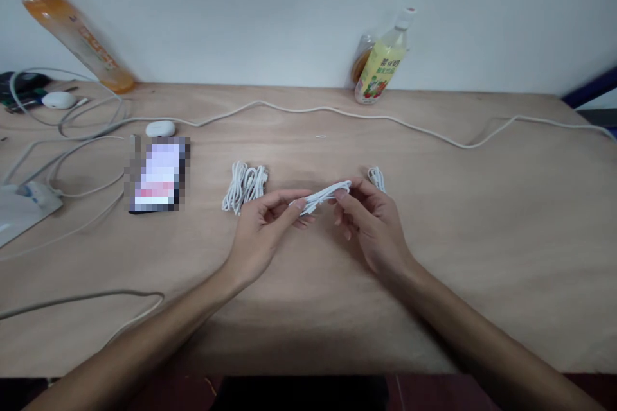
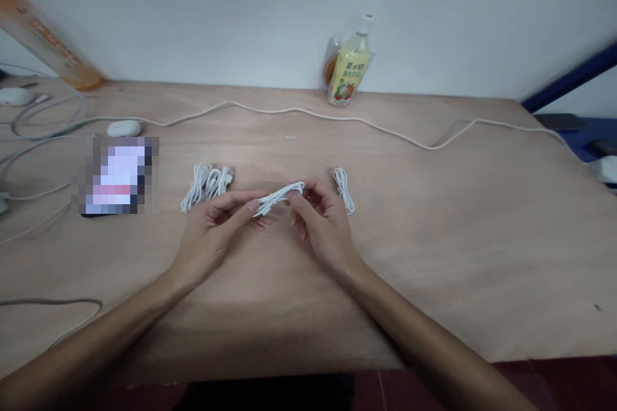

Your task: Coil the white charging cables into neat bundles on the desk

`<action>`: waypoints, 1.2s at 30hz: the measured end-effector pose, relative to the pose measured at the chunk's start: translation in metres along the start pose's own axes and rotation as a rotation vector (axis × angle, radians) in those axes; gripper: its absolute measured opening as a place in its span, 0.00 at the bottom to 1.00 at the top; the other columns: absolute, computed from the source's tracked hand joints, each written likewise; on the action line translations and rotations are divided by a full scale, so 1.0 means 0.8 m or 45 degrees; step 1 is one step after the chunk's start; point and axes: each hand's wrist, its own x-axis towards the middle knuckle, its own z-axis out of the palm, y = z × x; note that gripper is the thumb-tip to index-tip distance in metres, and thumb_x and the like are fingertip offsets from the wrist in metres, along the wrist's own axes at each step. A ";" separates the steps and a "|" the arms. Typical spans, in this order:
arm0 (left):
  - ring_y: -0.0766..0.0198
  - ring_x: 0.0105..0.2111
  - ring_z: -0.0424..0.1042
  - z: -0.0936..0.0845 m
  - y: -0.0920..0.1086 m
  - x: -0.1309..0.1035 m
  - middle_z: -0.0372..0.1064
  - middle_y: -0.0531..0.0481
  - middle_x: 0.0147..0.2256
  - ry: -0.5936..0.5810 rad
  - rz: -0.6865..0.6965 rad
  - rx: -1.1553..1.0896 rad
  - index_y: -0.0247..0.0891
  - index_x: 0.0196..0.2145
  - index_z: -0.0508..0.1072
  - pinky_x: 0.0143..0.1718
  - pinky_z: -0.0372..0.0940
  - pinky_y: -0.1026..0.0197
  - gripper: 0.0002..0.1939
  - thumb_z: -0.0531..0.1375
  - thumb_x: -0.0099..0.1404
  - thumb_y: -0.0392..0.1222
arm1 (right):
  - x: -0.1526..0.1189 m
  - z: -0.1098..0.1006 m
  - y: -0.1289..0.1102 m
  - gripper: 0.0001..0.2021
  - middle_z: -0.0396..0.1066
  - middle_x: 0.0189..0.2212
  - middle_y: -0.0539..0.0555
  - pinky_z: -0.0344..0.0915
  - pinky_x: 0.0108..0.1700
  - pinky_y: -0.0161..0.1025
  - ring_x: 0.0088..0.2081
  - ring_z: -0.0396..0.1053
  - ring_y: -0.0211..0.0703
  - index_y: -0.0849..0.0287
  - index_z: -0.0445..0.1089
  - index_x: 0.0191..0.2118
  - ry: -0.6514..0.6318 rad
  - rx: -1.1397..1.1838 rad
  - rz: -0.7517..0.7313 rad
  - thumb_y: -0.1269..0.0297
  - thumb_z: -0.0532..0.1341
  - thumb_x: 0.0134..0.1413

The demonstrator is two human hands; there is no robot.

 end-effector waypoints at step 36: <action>0.62 0.35 0.81 0.000 -0.005 0.002 0.84 0.48 0.35 0.002 -0.172 -0.117 0.38 0.34 0.83 0.43 0.78 0.59 0.13 0.77 0.60 0.48 | -0.019 0.013 0.003 0.08 0.71 0.30 0.49 0.62 0.29 0.40 0.28 0.65 0.39 0.52 0.73 0.34 0.004 -0.638 -0.337 0.58 0.69 0.62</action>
